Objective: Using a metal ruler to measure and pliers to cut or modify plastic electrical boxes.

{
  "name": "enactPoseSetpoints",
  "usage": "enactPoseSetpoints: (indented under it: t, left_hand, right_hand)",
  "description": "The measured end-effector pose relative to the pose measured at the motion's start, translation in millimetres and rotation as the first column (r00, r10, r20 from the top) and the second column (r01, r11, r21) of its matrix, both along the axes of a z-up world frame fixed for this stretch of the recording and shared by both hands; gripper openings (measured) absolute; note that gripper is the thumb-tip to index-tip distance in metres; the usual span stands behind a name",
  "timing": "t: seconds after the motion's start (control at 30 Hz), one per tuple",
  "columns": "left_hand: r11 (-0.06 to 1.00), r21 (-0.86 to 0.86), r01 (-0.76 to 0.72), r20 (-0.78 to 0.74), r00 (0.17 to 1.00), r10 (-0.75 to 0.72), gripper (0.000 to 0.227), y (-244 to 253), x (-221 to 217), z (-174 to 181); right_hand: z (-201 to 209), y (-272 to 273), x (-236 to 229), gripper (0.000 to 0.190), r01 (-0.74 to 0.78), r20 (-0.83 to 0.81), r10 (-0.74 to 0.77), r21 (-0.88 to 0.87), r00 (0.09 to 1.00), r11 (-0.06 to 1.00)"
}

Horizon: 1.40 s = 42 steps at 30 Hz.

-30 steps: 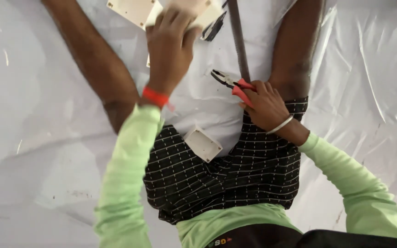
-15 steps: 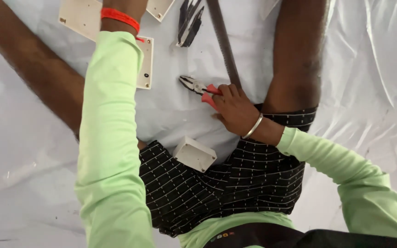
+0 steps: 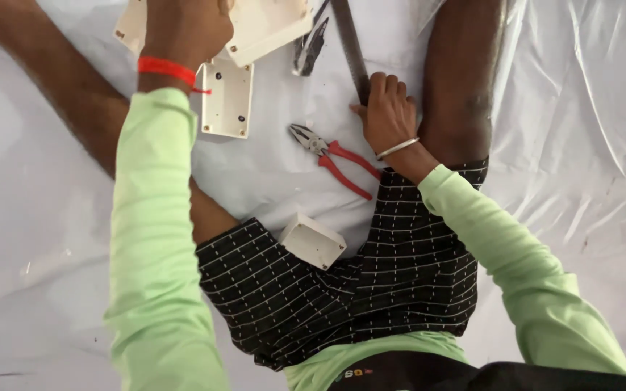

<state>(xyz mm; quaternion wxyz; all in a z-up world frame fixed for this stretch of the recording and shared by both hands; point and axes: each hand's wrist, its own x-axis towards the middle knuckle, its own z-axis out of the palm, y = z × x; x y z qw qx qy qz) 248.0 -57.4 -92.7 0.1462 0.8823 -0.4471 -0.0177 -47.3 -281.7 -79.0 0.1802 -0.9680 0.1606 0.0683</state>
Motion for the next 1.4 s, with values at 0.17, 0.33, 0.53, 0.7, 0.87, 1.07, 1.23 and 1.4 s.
enactPoseSetpoints:
  t: [0.17, 0.33, 0.53, 0.7, 0.87, 1.07, 1.23, 1.4]
  left_hand:
    - [0.953, -0.294, -0.074, -0.301, 0.953, -0.019, 0.017, 24, -46, 82]
    - [0.871, -0.321, -0.371, -0.857, 0.505, -0.101, 0.027, 47, -94, 104]
    - [0.860, -0.109, -0.498, -0.986, -0.058, -0.159, 0.035, 57, -175, 77]
    - [0.994, 0.022, -0.110, -0.982, -0.191, 0.001, 0.036, 49, -207, 86]
    - [0.978, 0.009, -0.210, -0.999, -0.032, 0.003, 0.038, 62, -216, 25]
    - [0.851, -0.195, -0.487, -0.952, 0.302, -0.045, 0.042, 58, -234, 57]
    - [0.662, -0.499, -0.559, -0.700, 0.711, 0.073, 0.030, 12, -251, 40]
    - [0.538, -0.362, -0.761, -0.817, 0.537, 0.210, 0.038, -14, -267, 25]
  right_hand:
    - [-20, 1, -9, 0.042, 0.087, 0.120, -0.091, 0.040, 0.989, 0.995]
    - [-7, -1, -17, 0.024, 0.039, 0.104, -0.045, 0.062, 0.994, 0.997]
    - [96, 42, -45, 0.016, 0.232, -0.023, -0.496, 0.903, 0.868, 0.363]
    - [130, 69, -51, 0.055, -0.075, 0.333, -0.195, 0.650, 0.923, 0.756]
    - [91, 67, -57, 0.057, -0.166, 0.266, -0.084, 0.788, 0.960, 0.593]
    - [77, 61, -41, 0.050, 0.017, 0.138, -0.163, 0.710, 0.977, 0.704]
    - [92, 59, -28, 0.048, 0.163, 0.025, -0.257, 0.712, 0.966, 0.683]
    - [117, 74, -51, 0.048, 0.370, -0.180, -0.415, 0.817, 0.892, 0.442]
